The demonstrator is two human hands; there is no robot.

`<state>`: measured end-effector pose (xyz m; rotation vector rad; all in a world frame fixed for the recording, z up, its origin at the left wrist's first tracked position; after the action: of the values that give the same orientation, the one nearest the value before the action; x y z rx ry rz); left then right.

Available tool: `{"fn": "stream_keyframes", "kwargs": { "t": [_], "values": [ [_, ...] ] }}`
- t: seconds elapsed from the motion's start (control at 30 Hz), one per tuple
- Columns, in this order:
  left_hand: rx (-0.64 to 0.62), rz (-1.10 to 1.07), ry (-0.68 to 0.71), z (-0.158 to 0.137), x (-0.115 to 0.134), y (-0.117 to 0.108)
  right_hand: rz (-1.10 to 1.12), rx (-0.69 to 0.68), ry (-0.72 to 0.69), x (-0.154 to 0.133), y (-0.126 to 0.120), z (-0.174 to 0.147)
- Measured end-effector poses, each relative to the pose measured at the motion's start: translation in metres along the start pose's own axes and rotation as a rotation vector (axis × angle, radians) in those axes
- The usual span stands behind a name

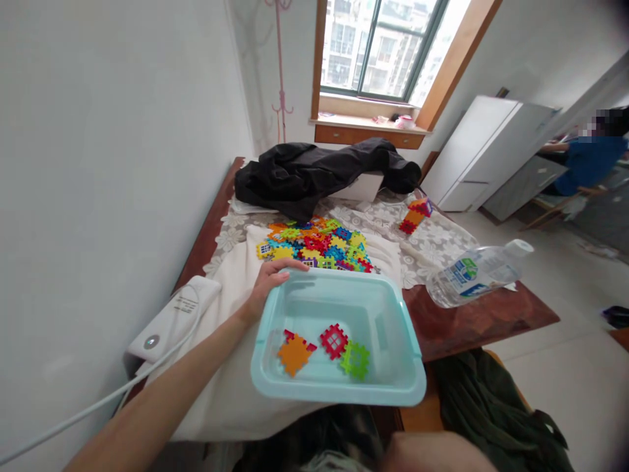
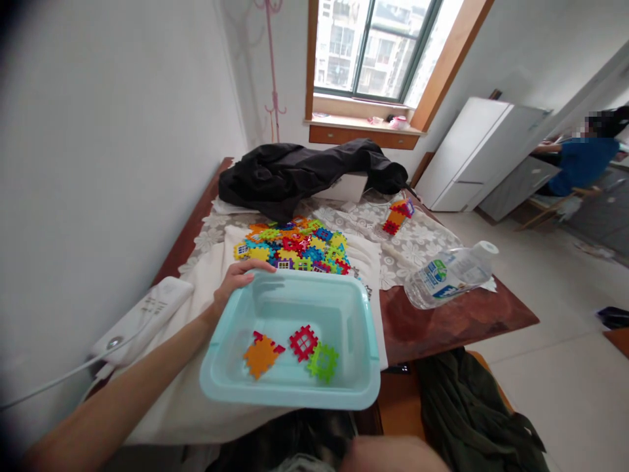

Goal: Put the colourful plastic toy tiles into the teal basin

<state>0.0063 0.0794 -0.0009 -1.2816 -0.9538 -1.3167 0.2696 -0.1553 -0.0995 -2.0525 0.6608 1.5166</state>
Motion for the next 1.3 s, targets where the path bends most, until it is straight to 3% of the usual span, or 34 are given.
{"fn": "stream_keyframes", "kwargs": {
  "t": [0.07, 0.1, 0.17, 0.23, 0.33, 0.43, 0.53, 0.63, 0.73, 0.9, 1.07, 1.2, 1.3],
  "values": [
    [-0.013, -0.021, -0.013, 0.002, -0.003, 0.000, 0.079, 0.076, -0.108, -0.054, -0.060, -0.019],
    [-0.015, -0.023, -0.014, 0.004, -0.004, -0.001, 0.198, 0.169, -0.244, -0.082, -0.093, -0.023],
    [0.003, -0.020, -0.013, 0.006, -0.006, -0.003, 0.369, 0.523, -0.573, -0.128, -0.158, -0.025],
    [0.027, -0.012, -0.020, 0.006, -0.007, -0.003, 0.413, 0.637, -0.679, -0.147, -0.189, -0.001],
    [0.012, -0.021, -0.044, 0.004, -0.007, 0.003, 0.227, 0.823, -0.617, -0.147, -0.223, 0.053],
    [0.009, -0.062, -0.086, 0.002, -0.010, 0.003, -0.097, 0.764, -0.455, -0.133, -0.256, 0.114],
    [0.041, -0.106, -0.176, 0.002, -0.021, -0.005, -0.435, 0.720, -0.360, -0.113, -0.289, 0.152],
    [0.065, -0.132, -0.265, 0.003, -0.032, -0.012, -0.625, 0.637, -0.281, -0.090, -0.299, 0.170],
    [0.035, -0.183, -0.314, 0.004, -0.034, -0.008, -0.638, 0.608, -0.286, -0.076, -0.292, 0.171],
    [0.000, -0.244, -0.324, 0.004, -0.028, 0.001, -0.407, 0.597, -0.371, -0.076, -0.281, 0.170],
    [-0.028, -0.257, -0.281, 0.003, -0.021, 0.006, -0.098, 0.711, -0.308, -0.069, -0.301, 0.168],
    [-0.016, -0.239, -0.210, 0.004, -0.019, 0.006, 0.270, 0.900, -0.431, -0.070, -0.317, 0.154],
    [-0.045, -0.188, -0.157, 0.007, -0.021, 0.007, 0.494, 0.953, -0.562, -0.082, -0.308, 0.142]
  ]
}}
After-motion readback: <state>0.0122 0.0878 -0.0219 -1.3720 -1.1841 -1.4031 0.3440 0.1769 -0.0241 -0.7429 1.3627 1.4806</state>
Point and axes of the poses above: each hand's wrist, its own z-axis towards the middle knuckle, its own y-axis out of the palm, x = y × z, the point moved 8 cm from there along z, towards the middle knuckle, and after that the axes turned 13 degrees about z, right-handed, at the moved point
